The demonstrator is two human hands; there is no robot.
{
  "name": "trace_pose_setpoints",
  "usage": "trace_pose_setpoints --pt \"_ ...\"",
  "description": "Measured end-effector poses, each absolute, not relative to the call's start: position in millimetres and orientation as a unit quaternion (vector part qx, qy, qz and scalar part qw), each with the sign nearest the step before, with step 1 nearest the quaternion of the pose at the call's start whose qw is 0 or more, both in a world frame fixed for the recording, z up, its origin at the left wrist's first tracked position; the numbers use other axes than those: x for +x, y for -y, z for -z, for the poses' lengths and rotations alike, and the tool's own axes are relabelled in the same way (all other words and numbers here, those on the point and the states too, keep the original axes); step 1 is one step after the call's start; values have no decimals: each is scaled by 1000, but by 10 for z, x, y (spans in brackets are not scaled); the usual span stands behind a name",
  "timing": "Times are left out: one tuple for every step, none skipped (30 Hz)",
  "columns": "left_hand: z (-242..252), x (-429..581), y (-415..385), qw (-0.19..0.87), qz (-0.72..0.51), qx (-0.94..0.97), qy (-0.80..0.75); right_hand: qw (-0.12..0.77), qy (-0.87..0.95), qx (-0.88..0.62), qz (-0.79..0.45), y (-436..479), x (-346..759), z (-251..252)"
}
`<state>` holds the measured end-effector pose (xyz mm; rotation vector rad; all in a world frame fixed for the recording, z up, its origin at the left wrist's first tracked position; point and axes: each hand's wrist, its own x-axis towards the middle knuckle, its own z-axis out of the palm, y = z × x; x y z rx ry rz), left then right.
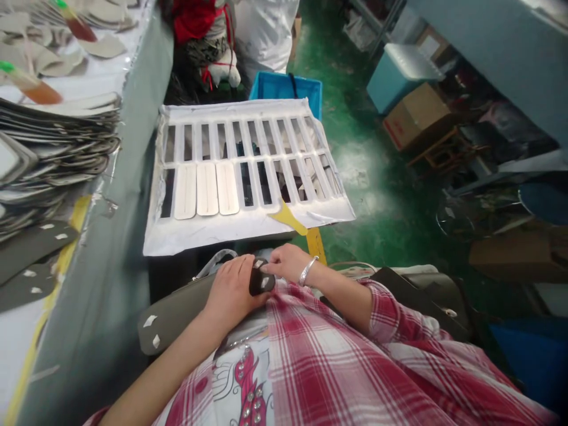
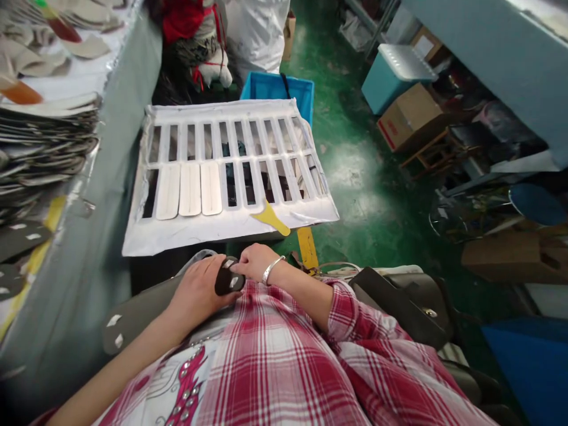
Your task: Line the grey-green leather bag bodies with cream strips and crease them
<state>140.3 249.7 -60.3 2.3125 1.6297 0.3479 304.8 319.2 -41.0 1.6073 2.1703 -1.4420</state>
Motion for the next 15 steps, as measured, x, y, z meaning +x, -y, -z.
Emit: trace_pose_setpoints --pt "597 1414 -2497 142 -118 803 -566 37 -715 521 465 -3195 3053 417" --pt "593 1427 -2500 140 -114 803 -568 34 -721 517 459 -3197 3058 426" --pt "593 1441 -2505 138 -109 804 -569 31 -727 514 455 -3200 3064 437" --pt "595 1455 -2511 136 -105 804 -569 27 -731 510 452 -3202 3071 450" --pt "598 1467 -2517 135 -103 804 -570 22 -735 507 449 -3204 3078 462" --pt "601 1476 -2522 133 -102 804 -570 17 -738 505 448 -3206 3086 474" --pt "603 1484 -2525 132 -102 803 -572 12 -739 504 447 -3208 3092 483" --pt "603 1489 -2528 131 -103 802 -573 9 -740 504 446 -3209 3097 488" --pt "602 1493 -2529 131 -103 801 -575 9 -740 504 445 -3212 3101 490" --pt "599 1496 -2529 132 -104 799 -577 9 -739 504 446 -3214 3103 489" --pt "595 1498 -2529 134 -103 798 -578 10 -739 505 446 -3217 3104 485" --pt "592 1500 -2530 135 -104 797 -579 11 -738 506 447 -3219 3104 480" --pt "590 1501 -2531 136 -106 797 -579 12 -737 506 448 -3223 3103 474" --pt "590 1501 -2532 137 -109 797 -578 12 -736 506 449 -3226 3102 469" --pt "593 1501 -2534 138 -112 796 -578 13 -736 506 450 -3229 3102 465"
